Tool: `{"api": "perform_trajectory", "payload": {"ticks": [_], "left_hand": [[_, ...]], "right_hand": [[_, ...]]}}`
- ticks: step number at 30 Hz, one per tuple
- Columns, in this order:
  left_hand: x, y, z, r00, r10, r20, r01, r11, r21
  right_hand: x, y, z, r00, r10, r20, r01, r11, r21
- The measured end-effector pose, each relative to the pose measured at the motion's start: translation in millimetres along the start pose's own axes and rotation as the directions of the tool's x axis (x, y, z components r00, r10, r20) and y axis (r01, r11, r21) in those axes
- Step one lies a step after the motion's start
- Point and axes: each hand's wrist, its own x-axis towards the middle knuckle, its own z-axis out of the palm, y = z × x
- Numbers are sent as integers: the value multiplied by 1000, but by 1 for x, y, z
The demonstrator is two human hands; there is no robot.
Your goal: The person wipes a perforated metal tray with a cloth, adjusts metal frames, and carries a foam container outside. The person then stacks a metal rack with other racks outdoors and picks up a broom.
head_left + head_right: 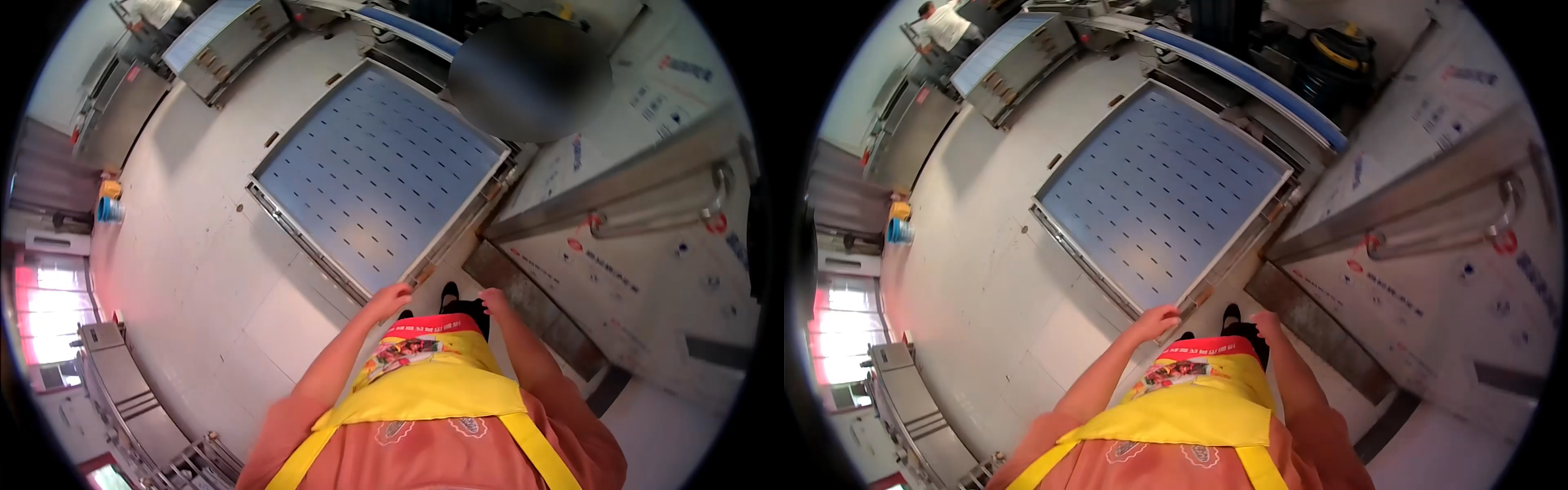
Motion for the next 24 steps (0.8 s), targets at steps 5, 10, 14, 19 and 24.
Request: {"api": "perform_trajectory", "payload": {"ticks": [5, 10, 14, 19, 24], "left_hand": [[-98, -221, 2, 992, -4, -128, 99, 654, 750], [-178, -248, -6, 914, -381, 137, 131, 599, 790], [-137, -170, -6, 520, -844, -136, 830, 536, -154], [-72, -140, 8, 636, -741, -216, 654, 665, -360], [-5, -93, 17, 474, -877, 78, 809, 399, -431]], "right_hand": [[67, -103, -53, 997, -25, -69, 54, 884, 465], [161, -191, -83, 983, -178, -48, 169, 763, 624], [213, -268, -117, 986, -125, -109, 164, 834, 527], [342, -355, -162, 977, -128, -170, 195, 857, 476], [457, -421, -205, 973, -117, -197, 200, 854, 481]]}}
